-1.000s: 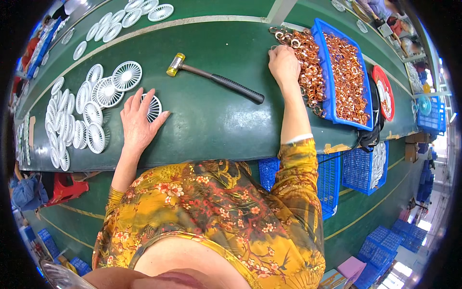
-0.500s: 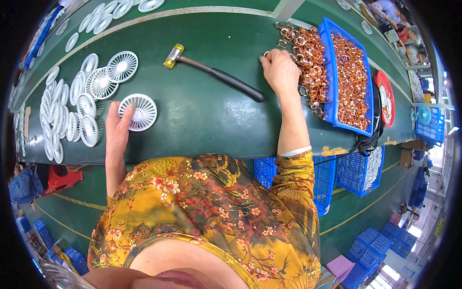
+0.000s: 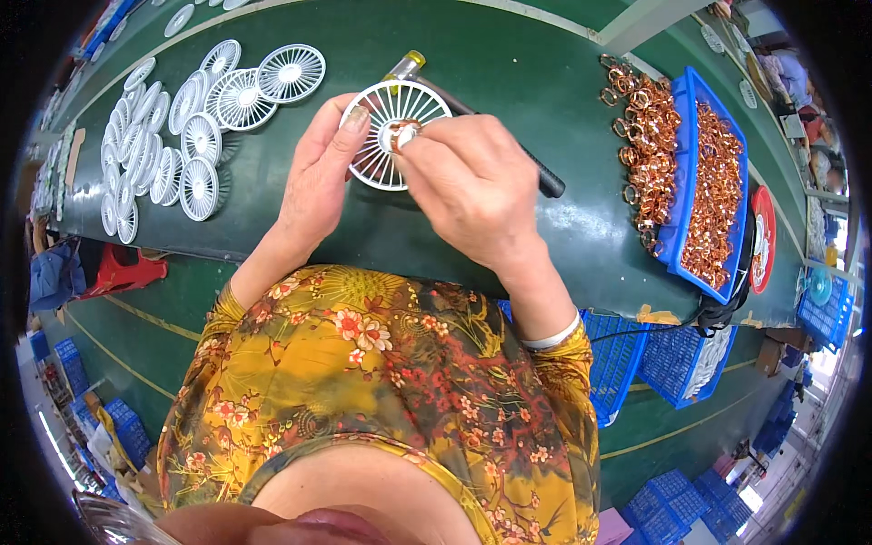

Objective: Assembling plastic fan grilles by inserting and tapping small metal components into the center using a mallet.

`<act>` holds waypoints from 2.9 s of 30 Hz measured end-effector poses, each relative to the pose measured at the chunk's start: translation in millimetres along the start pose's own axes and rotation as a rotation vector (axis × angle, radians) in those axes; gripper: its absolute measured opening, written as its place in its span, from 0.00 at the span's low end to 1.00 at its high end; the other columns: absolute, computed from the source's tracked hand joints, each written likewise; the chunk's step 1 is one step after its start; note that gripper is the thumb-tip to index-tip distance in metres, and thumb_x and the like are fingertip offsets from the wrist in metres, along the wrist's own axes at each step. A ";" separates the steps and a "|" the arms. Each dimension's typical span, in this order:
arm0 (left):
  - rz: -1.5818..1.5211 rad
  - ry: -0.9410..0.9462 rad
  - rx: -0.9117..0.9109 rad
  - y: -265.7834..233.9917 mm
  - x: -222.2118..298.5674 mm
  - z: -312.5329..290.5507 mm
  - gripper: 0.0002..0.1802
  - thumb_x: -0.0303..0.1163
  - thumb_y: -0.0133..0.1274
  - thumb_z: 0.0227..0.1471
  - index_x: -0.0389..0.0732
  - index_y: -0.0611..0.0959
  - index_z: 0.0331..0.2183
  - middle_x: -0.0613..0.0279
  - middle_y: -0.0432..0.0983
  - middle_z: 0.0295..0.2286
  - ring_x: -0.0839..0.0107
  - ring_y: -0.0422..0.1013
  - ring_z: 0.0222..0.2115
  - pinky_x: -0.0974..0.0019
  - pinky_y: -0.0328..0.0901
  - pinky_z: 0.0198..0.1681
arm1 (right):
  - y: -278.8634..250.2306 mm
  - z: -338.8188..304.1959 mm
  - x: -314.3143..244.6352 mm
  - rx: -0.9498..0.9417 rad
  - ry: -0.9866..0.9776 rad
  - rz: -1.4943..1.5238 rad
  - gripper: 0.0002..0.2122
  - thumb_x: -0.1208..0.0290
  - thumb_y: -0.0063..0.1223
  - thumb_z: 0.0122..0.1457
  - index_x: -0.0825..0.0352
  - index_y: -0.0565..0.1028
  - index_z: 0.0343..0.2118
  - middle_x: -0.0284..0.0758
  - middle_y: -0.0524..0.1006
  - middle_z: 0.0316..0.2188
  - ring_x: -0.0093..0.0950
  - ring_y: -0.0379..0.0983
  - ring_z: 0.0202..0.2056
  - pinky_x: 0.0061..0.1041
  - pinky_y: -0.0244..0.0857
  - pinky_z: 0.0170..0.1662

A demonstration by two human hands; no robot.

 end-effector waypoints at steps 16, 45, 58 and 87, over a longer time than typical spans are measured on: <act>-0.089 -0.039 -0.209 4.8 3.2 -6.8 0.22 0.27 0.48 0.56 0.33 0.65 0.52 0.62 0.71 0.42 0.79 0.68 0.41 0.73 0.64 0.45 | 10.9 -17.3 -1.3 -0.156 0.138 -0.149 0.16 0.68 0.63 0.47 0.60 0.78 0.41 0.29 0.75 0.47 0.34 0.65 0.55 0.41 0.48 0.60; 1.535 0.510 0.066 -27.4 9.1 31.7 0.32 0.48 0.55 0.48 0.46 0.68 0.53 0.44 0.59 0.54 0.46 0.52 0.58 0.35 0.49 0.55 | -58.6 -83.4 177.2 -0.263 0.883 -0.477 0.12 0.63 0.52 0.57 0.69 0.75 0.27 0.48 0.76 0.25 0.46 0.74 0.29 0.40 0.67 0.33; 1.660 0.042 0.217 -125.9 -5.6 69.2 0.24 0.49 0.47 0.56 0.56 0.74 0.53 0.58 0.69 0.52 0.54 0.54 0.59 0.35 0.36 0.60 | -39.9 -78.1 163.3 -0.412 0.656 -0.866 0.09 0.69 0.47 0.54 0.68 0.75 0.25 0.43 0.75 0.26 0.38 0.75 0.31 0.35 0.71 0.34; 0.278 0.331 0.066 7.7 8.7 -5.7 0.16 0.36 0.42 0.61 0.33 0.69 0.44 0.58 0.73 0.32 0.75 0.69 0.31 0.70 0.65 0.36 | 19.2 -3.3 4.1 -0.014 0.189 0.031 0.06 0.76 0.61 0.45 0.65 0.74 0.24 0.34 0.73 0.23 0.34 0.69 0.25 0.29 0.64 0.28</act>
Point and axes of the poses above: each hand's wrist, its own z-axis towards the middle knuckle, its own y-axis out of the palm, x = y × z, the point moved 5 cm from there along z, towards the middle knuckle
